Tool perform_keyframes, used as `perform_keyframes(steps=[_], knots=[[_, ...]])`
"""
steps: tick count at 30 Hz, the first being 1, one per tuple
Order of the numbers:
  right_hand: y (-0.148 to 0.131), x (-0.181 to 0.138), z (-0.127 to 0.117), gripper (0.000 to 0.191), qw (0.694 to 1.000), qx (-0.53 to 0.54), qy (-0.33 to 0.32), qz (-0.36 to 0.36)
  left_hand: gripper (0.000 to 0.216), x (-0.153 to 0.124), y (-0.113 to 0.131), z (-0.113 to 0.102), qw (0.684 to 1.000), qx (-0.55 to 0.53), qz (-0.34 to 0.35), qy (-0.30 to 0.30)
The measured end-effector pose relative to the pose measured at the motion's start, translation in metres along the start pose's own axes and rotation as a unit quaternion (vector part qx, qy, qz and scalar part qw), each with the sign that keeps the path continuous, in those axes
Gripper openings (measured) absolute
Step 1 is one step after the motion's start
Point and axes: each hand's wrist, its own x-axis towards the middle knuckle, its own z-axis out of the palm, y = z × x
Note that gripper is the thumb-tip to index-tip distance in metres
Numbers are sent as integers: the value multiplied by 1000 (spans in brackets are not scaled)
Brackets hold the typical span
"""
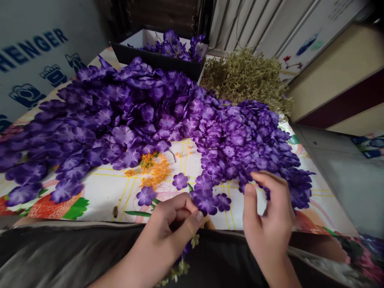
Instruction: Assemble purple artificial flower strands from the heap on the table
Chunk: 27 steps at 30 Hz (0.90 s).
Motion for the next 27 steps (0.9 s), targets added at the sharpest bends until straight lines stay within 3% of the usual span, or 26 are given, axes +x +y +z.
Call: perform_keyframes(steps=[3,5,7,14,21,27], knots=[[-22,-8,-4,40,979,141,-94,-109,24,0,0,-1,1000,-7,-4,-13],[-34,-14,-6,39,962,183,-166,-116,22,0,0,-1,999,-22,-9,-29],[-40,-17,-5,36,952,217,-202,-79,20,0,1,-1,999,-35,-11,-37],[-39,-18,3,25,922,345,-151,89,21,0,2,-3,999,-25,18,-31],[-45,-21,4,18,891,396,-140,170,20,-1,4,-1,999,-19,12,-30],[-39,-20,6,9,829,480,-175,226,18,-7,10,3,1000,-18,-1,1]])
